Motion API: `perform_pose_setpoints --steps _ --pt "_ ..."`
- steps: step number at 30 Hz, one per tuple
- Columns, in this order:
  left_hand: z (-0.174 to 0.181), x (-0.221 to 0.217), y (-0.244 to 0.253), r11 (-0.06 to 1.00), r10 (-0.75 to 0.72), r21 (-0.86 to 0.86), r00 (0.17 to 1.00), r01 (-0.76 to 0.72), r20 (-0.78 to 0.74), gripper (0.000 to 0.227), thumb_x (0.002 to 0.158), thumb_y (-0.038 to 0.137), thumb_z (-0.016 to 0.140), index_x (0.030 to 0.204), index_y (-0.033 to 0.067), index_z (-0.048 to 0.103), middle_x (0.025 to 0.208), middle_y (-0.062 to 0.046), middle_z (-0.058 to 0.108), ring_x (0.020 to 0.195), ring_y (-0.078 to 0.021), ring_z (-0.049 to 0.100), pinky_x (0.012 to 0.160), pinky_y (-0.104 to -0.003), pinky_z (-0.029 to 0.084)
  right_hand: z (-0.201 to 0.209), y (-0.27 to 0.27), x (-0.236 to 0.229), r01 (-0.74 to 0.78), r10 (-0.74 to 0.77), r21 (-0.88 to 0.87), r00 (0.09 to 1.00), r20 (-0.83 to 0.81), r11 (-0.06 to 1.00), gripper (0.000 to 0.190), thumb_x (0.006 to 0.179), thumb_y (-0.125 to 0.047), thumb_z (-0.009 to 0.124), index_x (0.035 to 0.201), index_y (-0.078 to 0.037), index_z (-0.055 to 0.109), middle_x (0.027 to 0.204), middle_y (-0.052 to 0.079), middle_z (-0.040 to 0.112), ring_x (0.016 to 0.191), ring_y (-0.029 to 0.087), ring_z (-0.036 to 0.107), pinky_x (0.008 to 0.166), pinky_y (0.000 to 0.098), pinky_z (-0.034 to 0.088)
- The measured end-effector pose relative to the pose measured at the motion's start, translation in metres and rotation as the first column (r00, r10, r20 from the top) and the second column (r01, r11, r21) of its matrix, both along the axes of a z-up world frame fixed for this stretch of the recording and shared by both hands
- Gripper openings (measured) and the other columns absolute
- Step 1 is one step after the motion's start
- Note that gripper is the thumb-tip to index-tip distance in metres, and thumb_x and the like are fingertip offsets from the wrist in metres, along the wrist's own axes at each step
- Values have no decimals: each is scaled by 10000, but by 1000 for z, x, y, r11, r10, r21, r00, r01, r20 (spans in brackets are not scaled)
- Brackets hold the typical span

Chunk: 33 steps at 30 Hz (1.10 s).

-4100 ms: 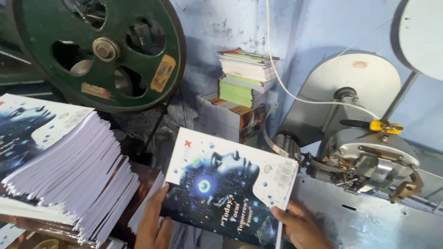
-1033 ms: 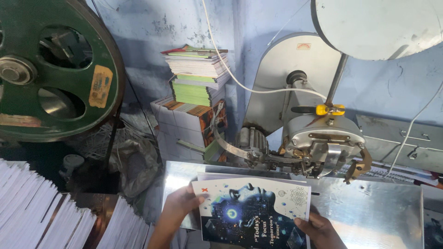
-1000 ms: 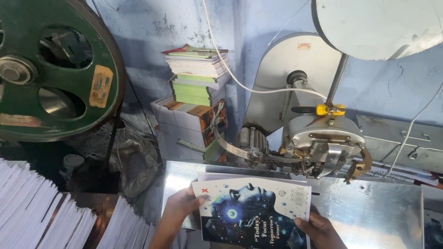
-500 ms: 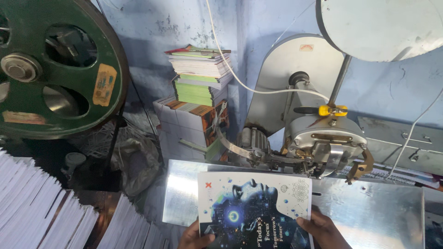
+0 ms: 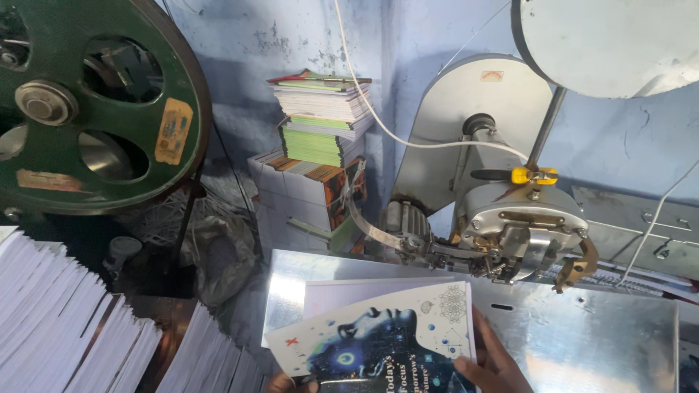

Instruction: The person operates a bookbinding machine to stitch the spine of books. They pick up a book from a stack, align it under the machine, and press a lever to secure the binding. The person then places the finished book onto a separate stack and repeats the process with the next book.

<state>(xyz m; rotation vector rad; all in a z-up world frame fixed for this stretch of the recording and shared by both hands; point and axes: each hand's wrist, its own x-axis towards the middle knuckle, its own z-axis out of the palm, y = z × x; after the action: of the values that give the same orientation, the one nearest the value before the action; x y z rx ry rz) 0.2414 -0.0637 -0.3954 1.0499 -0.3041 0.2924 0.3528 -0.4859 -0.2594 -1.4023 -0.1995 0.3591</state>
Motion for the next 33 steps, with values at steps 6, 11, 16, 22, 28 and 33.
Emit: perform_pose_setpoints --steps 6,11,16,22,28,33 --pt "-6 -6 9 998 48 -44 998 -49 -28 595 855 -105 660 1431 -103 507 1480 -314 551 1410 -427 496 1190 -619 320 3 -1 -7 -141 146 -113 989 35 984 904 821 -399 680 1581 -20 371 1572 241 421 1480 350 450 1198 498 286" --pt "-8 -7 19 993 86 -82 995 -89 -41 608 867 -95 658 1448 -90 482 1461 -309 564 1381 -431 515 1170 -628 348 -33 23 36 -180 211 -114 896 391 977 844 815 -196 750 1569 -99 381 1650 174 304 1536 324 298 1229 494 236" --pt "-13 -9 35 987 112 -110 992 -117 -50 620 878 -84 656 1466 -76 457 1442 -305 576 1353 -434 533 1149 -637 375 -40 40 37 -119 114 -12 904 413 993 788 817 -39 761 1525 -167 440 1694 113 263 1556 310 246 1241 502 239" --pt "-17 -16 60 991 127 -25 981 -132 -144 611 877 -32 664 1453 -87 469 1451 -299 575 1371 -408 541 1145 -607 387 3 37 0 333 269 -333 224 937 882 436 872 -292 760 1290 -195 683 1597 150 421 1534 351 284 1216 560 201" --pt "-15 -22 77 987 157 -1 977 -159 -147 576 884 -27 629 1439 -95 489 1478 -271 569 1405 -382 518 1161 -585 380 53 44 -9 334 479 -452 3 878 827 385 958 -395 650 1276 -191 726 1511 105 535 1493 266 386 1198 630 153" --pt "-9 -27 92 983 182 -8 975 -185 -128 577 878 -94 615 1441 -115 486 1473 -282 561 1392 -397 527 1167 -580 376 103 70 -24 101 547 -545 7 837 833 351 995 -304 674 1286 -121 749 1426 70 641 1458 257 481 1228 665 118"
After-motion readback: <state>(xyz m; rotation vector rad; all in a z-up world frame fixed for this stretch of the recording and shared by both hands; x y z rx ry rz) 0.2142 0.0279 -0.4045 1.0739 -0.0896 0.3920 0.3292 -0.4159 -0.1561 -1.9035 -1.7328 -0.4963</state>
